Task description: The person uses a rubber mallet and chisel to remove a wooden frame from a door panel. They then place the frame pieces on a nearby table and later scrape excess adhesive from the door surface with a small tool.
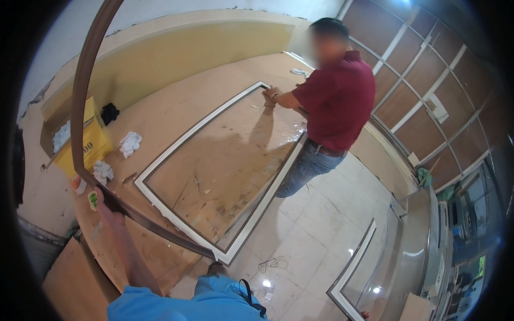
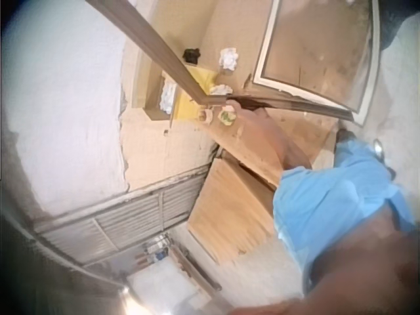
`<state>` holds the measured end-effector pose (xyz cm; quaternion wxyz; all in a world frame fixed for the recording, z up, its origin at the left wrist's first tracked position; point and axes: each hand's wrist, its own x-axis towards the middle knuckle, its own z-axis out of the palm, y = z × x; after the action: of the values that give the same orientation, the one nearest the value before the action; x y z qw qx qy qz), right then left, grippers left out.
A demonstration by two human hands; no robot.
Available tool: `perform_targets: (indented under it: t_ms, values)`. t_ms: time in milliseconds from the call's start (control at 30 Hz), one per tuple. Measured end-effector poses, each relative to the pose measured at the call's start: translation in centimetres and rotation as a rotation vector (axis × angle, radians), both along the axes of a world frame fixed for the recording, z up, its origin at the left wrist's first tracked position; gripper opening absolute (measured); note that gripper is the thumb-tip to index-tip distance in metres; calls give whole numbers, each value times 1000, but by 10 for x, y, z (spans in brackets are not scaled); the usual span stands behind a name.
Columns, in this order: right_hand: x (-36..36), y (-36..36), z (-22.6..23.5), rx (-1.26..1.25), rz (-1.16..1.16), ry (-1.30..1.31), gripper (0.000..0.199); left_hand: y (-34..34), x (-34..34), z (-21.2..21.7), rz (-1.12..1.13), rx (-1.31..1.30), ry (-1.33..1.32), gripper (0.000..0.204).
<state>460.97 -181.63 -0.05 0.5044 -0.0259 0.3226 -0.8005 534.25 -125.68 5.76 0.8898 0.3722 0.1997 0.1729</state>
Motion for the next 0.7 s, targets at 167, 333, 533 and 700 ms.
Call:
perform_targets:
  t_ms: [167, 333, 533, 700]
  values:
    - [-4, 34, 20, 40, -80, -35, 75, -35, 25, 2, -98, -23, -127, 26]
    - [-9, 98, 39, 89, -259, -101, 65, -128, 19, 25, -242, 87, -238, 35]
    - [-49, 160, 44, 8, -571, -191, 63, -271, -12, 58, -658, 105, -140, 33]
    - [-119, 203, 29, -107, -774, -212, 66, -408, -107, 60, -925, 164, -283, 33]
